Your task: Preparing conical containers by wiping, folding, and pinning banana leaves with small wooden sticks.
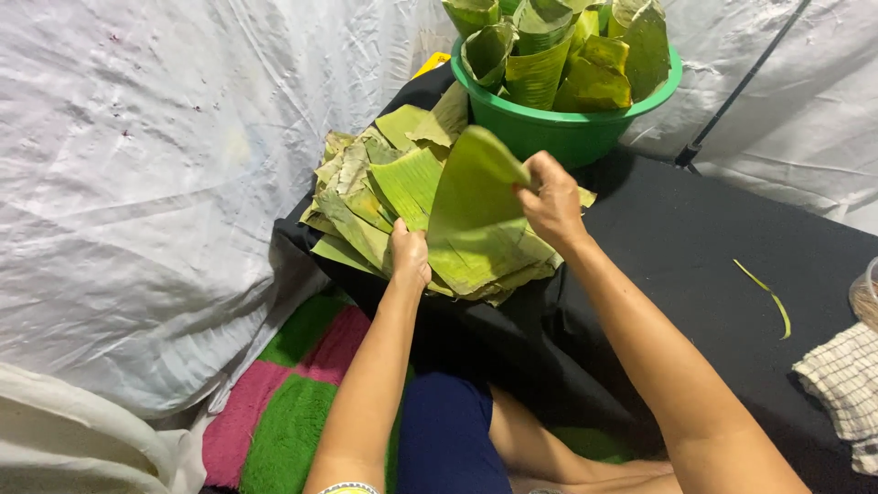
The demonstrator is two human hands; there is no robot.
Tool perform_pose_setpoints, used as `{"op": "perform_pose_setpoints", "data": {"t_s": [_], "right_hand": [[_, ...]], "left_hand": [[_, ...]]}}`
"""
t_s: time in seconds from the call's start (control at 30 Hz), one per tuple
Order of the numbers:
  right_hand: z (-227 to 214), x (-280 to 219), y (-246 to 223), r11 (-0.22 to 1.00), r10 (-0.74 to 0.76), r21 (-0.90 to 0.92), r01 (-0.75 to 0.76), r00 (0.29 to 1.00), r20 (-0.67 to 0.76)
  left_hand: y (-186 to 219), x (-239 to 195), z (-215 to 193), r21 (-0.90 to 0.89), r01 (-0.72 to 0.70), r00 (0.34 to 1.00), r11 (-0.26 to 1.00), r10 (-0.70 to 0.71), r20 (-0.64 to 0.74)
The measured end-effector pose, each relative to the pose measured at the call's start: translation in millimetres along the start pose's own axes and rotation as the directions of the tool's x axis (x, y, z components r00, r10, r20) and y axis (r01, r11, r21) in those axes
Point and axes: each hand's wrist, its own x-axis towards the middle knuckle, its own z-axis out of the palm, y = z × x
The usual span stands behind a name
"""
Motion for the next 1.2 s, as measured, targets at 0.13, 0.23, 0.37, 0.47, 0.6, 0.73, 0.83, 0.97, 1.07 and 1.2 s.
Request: {"op": "perform_pose_setpoints", "data": {"t_s": [0.13,0.23,0.37,0.47,0.6,0.73,0.83,0.97,1.07,1.2], "right_hand": [[11,-11,-14,0.969,-0.247,-0.03,0.245,0.965,-0.088],[29,-39,-2,0.916,-0.336,-0.16,0.368,0.921,0.196],[16,-62,-21,0.933,-0.237,-0.085,0.349,0.776,0.585],[-4,-55,-50,0.996,-0.085,0.045,0.074,0.721,0.687],[-7,-39,-23,0.959,0.167,0.146,-0.244,0.899,0.405],[4,-29,20,0.885,0.462,-0.118,-0.451,0.816,0.348],[-4,-37,11,0.706,0.493,0.287,-0.648,0.74,0.457],[-10,-46,2,0.62,0.436,0.478,-0.622,0.78,0.449],[-21,-53,-3,0.584,0.446,0.541,-0.606,0.796,0.41],[-47,-69,-3,0.542,0.475,0.545,-0.64,0.768,0.429]], "left_hand": [[-27,32,12,-0.04,0.015,1.0,0.999,-0.015,-0.013],[42,-43,0,-0.35,0.01,0.999,0.937,0.004,0.04],[58,-64,-9,-0.103,-0.009,1.0,0.995,0.012,0.026],[32,-28,-12,0.258,-0.011,1.0,0.966,0.006,0.022],[22,-9,-3,-0.124,-0.027,0.976,0.992,0.053,0.213],[10,-6,-8,-0.4,0.001,0.919,0.917,0.157,0.362],[10,-19,-8,-0.461,0.026,0.911,0.887,0.17,0.377],[7,-36,-3,-0.528,0.038,0.934,0.848,0.157,0.32],[1,-30,2,-0.559,0.094,0.947,0.824,0.099,0.305],[-5,9,-1,-0.665,0.2,0.951,0.72,0.021,0.309]]}}
